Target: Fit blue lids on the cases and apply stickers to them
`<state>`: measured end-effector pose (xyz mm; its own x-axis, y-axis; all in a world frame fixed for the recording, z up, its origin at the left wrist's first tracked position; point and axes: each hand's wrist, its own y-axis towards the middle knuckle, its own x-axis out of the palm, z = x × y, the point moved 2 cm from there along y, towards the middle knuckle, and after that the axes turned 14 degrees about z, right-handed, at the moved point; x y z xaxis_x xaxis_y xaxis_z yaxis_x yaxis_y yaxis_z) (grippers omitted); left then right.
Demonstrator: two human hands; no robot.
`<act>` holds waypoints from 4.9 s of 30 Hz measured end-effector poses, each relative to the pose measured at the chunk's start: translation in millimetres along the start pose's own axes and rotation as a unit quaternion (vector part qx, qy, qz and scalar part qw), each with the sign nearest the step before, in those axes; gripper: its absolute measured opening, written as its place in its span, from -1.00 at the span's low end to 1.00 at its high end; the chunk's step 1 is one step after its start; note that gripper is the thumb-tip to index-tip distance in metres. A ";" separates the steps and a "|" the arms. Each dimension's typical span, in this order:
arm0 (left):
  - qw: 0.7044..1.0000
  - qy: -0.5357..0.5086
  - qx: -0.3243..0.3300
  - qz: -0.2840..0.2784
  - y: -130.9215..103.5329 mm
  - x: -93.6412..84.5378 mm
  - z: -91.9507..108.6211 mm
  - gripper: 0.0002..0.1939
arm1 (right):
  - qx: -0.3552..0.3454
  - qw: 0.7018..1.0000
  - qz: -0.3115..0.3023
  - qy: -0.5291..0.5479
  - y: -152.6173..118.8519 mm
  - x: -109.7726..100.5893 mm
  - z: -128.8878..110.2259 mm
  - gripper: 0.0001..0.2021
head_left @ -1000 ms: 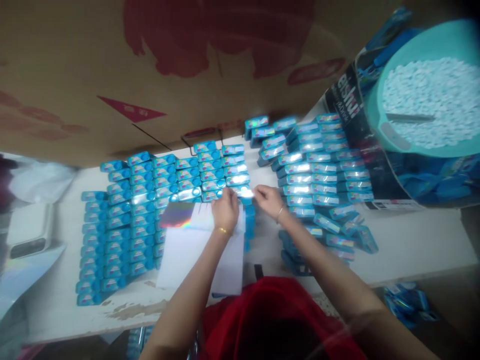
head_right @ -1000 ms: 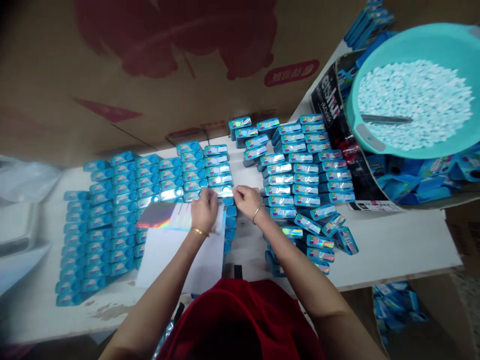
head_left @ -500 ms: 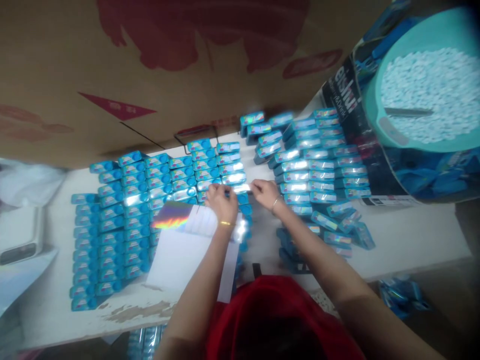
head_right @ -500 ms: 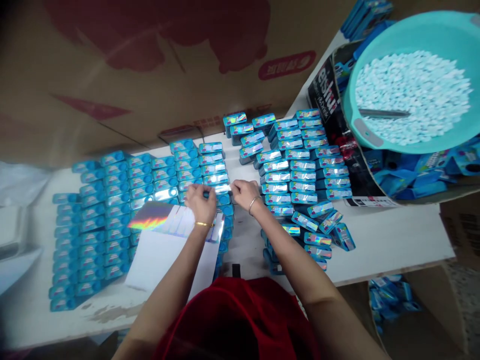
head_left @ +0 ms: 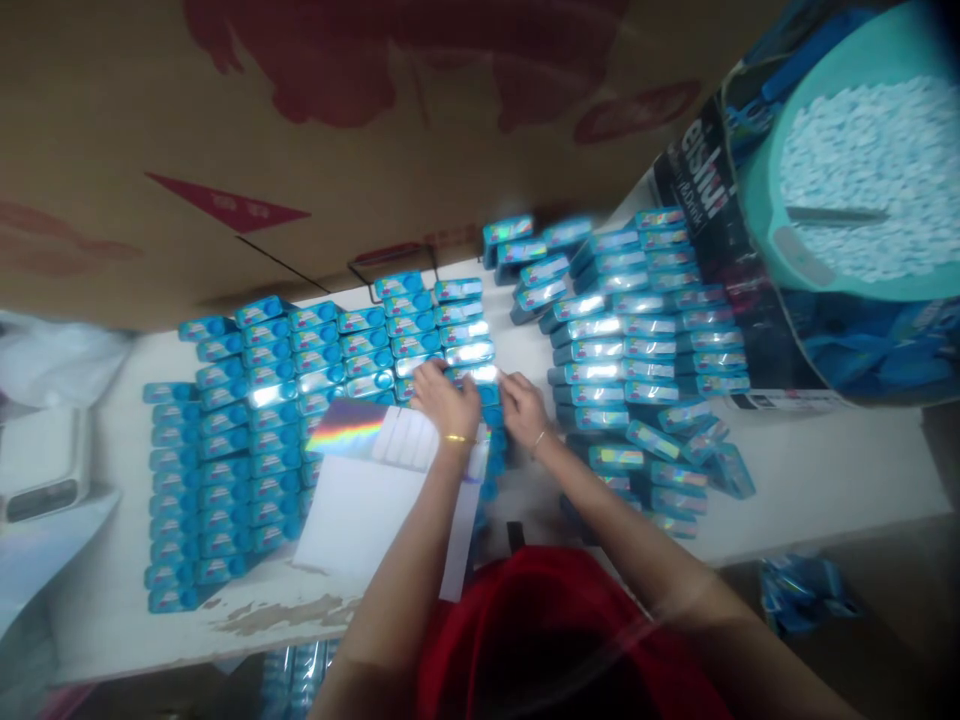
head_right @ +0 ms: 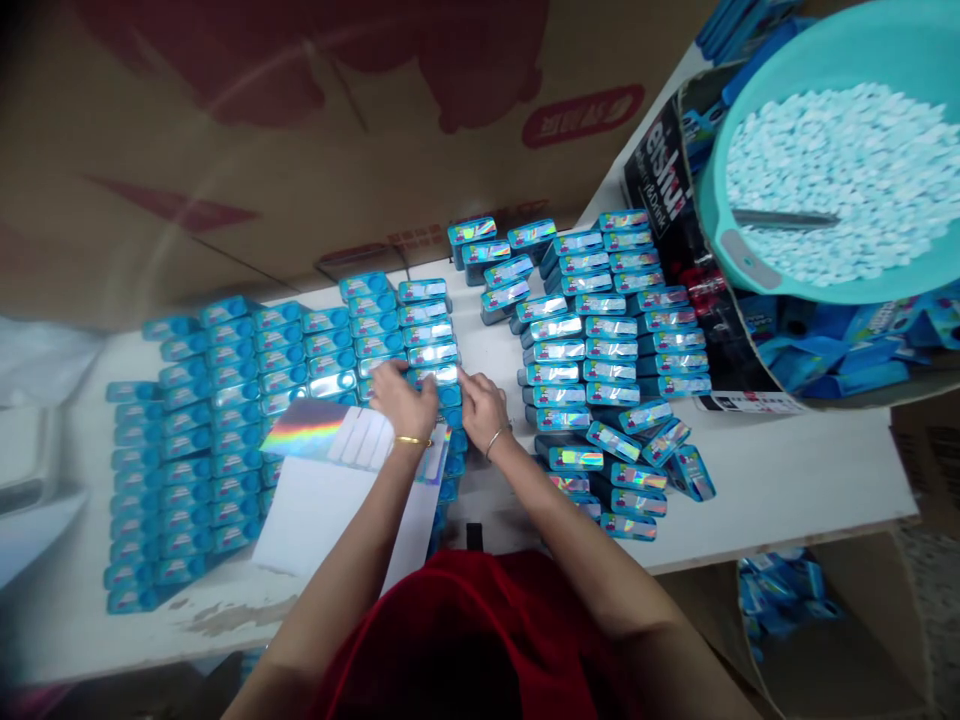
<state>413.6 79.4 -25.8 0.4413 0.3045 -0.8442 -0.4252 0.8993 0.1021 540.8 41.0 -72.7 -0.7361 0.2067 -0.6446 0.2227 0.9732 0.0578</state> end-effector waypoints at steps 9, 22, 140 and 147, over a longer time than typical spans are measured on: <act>0.971 -0.080 0.187 -0.124 57.0 -57.2 -35.4 -0.77 | -0.080 0.992 0.031 -0.094 11.2 -29.7 -34.3 -0.55; 0.935 0.106 0.285 -0.184 46.7 -141.2 -164.7 -0.79 | -0.198 0.967 -0.137 -0.084 -63.9 66.7 -149.2 -0.71; 0.977 -0.091 0.160 0.105 -51.9 -230.3 -230.0 -0.82 | -0.278 0.909 -0.264 -0.166 -76.2 132.2 -211.4 -0.67; 0.985 0.053 0.165 -0.002 -12.8 -209.1 -228.7 -0.51 | -0.296 0.908 -0.261 -0.144 -80.2 121.0 -224.3 -0.66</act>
<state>146.1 -67.6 29.1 0.3502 0.2822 -0.8931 -0.1361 0.9587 0.2496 290.5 10.6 15.7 -0.4265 -0.2509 -0.8690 -0.5533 0.8324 0.0311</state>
